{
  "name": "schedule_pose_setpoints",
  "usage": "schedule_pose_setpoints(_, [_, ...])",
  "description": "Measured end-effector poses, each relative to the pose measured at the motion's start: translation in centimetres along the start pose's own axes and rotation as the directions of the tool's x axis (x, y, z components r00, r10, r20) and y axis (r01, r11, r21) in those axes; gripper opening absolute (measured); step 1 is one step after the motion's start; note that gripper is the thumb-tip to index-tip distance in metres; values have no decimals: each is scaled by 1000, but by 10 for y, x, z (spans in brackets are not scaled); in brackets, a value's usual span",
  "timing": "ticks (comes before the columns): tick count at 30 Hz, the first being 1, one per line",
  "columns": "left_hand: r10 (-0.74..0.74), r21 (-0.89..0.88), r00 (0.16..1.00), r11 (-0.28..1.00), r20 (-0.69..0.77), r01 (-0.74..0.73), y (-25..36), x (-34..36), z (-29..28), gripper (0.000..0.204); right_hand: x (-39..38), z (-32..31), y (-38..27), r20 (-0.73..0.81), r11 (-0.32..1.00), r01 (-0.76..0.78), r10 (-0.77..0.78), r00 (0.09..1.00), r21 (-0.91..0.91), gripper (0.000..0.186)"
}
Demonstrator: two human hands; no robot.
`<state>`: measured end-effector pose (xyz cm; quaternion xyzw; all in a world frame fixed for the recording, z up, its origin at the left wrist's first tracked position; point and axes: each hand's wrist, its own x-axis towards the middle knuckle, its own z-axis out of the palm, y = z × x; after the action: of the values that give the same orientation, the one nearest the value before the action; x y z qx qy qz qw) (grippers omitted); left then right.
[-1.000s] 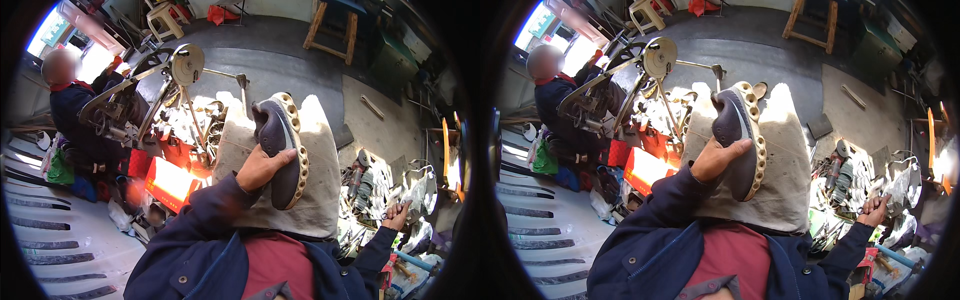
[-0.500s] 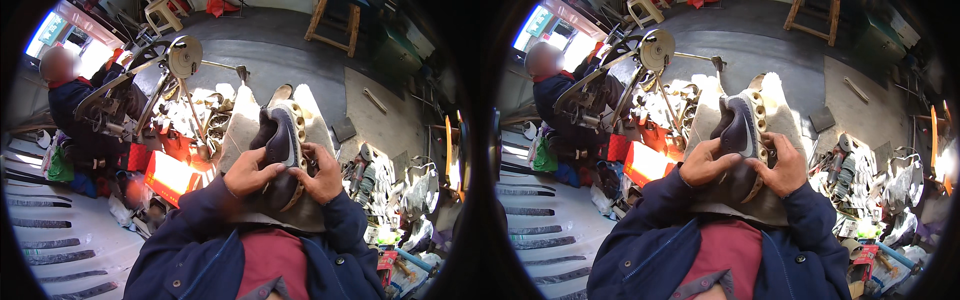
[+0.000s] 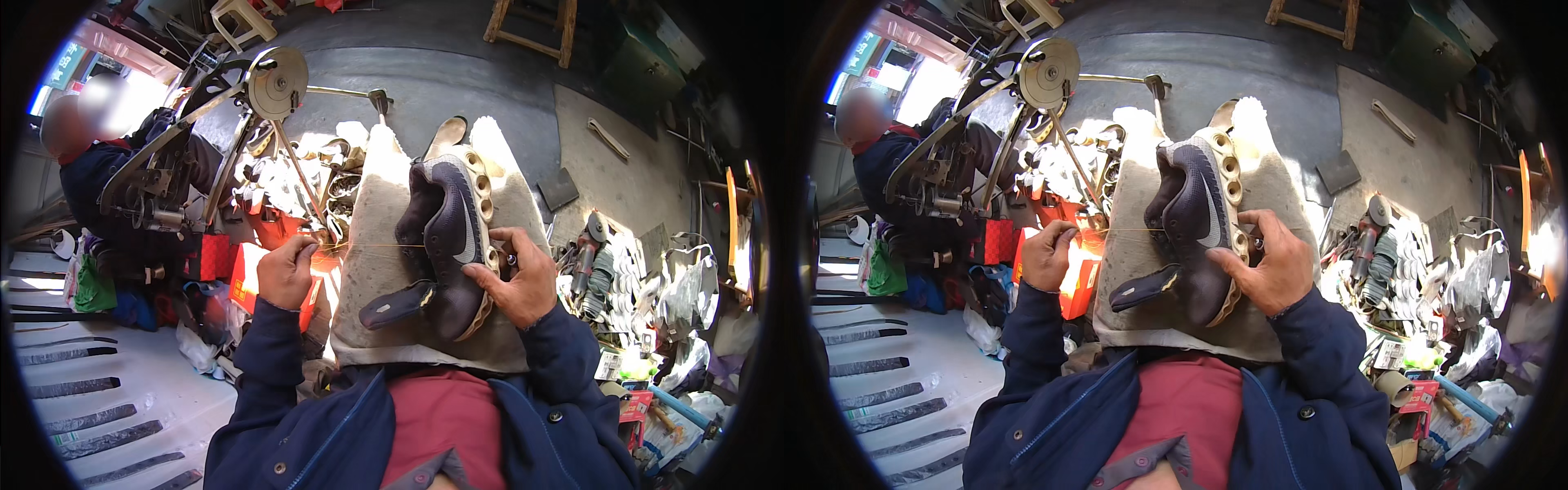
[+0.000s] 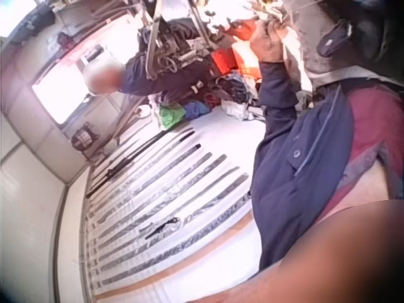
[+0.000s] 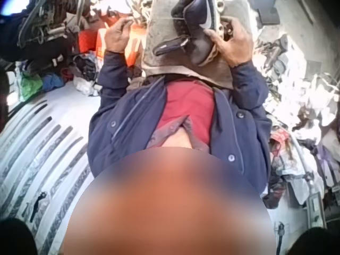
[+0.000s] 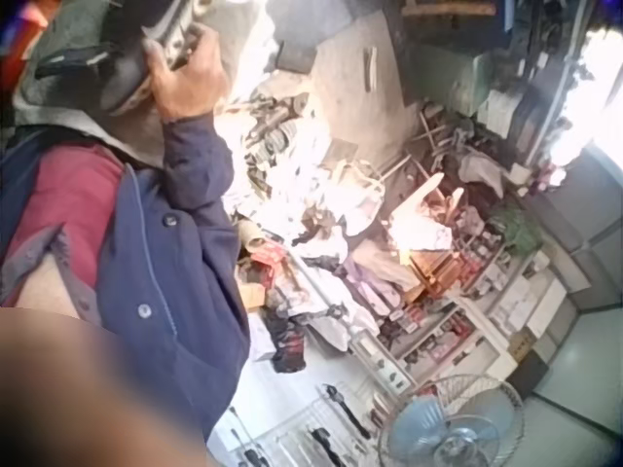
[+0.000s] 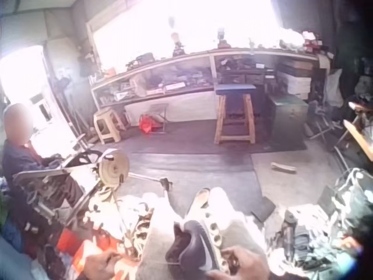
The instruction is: The person hand-sews a dark-colored sneaker mounted on a shoe last using a needle and thread. They repeatedly pass the needle through the shoe's eyelets and pull the thread tight to secure the upper to the sole.
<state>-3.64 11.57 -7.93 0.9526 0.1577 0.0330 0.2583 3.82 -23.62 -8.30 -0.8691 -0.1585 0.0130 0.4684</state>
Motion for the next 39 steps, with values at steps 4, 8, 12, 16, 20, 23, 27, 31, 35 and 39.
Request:
schedule_pose_setpoints(4, [147, -86, 988, 985, -51, -151, 18, -13, -10, 37, -1, -1, 3, 19, 1000, 10, -11, 1000, 19, 52])
schedule_pose_setpoints(8, [194, -830, 979, 555, 61, -58, 77, -16, 8, 63, -1, -3, 3, 36, 999, 8, -10, 999, 41, 50])
schedule_pose_setpoints(12, [357, -873, 814, 354, 458, 336, 117, 4, 25, 73, -8, -9, 3, 46, 998, -15, 12, 999, 65, 40])
schedule_pose_setpoints(16, [411, -662, 592, 688, 693, 296, 131, 17, 37, 56, -25, -14, 11, -4, 985, -79, 81, 997, 151, 22])
schedule_pose_setpoints(20, [490, -288, 628, 869, 604, -402, 136, 19, 57, 54, -47, -18, 22, -69, 983, -116, 127, 990, 140, 10])
schedule_pose_setpoints(23, [207, -152, 572, 978, 794, -143, 140, 20, 78, 60, -59, -20, 23, -115, 980, -89, 110, 987, 179, 13])
schedule_pose_setpoints(27, [440, -743, 653, 600, 616, 297, 140, 11, 101, 34, -71, -26, 15, -71, 967, -118, 137, 988, 224, 15])
schedule_pose_setpoints(31, [420, -795, 734, 545, 533, 266, 138, 7, 107, 37, -80, -28, -1, -5, 924, -193, 206, 979, 331, 14])
schedule_pose_setpoints(35, [333, -824, 846, 531, 416, 196, 147, 11, 101, 41, -86, -32, -14, 12, 841, -214, 240, 971, 497, 15])
schedule_pose_setpoints(39, [297, -968, 939, 225, 174, 109, 156, 29, 87, 29, -85, -35, -24, 5, 854, -32, 35, 999, 519, 12])
